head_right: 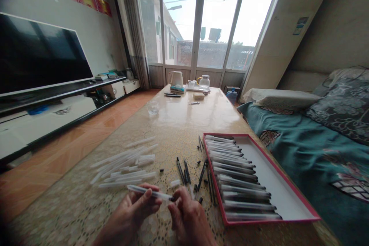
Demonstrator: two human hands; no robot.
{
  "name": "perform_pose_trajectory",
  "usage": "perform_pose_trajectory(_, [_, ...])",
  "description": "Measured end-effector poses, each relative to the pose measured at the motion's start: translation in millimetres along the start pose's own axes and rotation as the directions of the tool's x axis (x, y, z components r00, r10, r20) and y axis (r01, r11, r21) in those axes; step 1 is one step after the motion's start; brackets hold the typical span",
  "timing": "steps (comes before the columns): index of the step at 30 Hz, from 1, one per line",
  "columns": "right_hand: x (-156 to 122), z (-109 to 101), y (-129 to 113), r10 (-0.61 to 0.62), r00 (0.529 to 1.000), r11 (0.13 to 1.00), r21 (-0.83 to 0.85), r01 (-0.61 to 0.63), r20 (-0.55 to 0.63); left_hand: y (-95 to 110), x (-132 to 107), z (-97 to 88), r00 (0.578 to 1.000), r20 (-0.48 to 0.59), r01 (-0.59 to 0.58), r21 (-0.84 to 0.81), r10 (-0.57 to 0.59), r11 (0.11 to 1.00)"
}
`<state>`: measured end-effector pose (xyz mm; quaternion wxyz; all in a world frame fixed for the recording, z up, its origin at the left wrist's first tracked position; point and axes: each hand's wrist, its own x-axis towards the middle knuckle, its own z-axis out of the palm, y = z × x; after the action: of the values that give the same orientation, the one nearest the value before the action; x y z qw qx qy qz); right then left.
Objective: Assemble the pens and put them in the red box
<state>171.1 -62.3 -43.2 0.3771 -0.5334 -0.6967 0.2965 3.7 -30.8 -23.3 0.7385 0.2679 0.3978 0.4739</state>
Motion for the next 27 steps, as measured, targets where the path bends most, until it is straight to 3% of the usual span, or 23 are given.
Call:
perform_pose_trajectory(23, [-0.4, -1.1, -0.4, -0.004, 1.0, 1.0, -0.007, 0.004, 0.013, 2.1, -2.3, 2.7, 1.0, 0.017, 0.008, 0.03, -0.008, 1.0])
perform_pose_trajectory(27, [-0.7, -1.1, -2.9, 0.037, 0.998, 0.996, 0.082, -0.041, 0.053, 2.3, -3.2, 2.8, 0.999, 0.048, -0.023, 0.065, 0.02, 0.998])
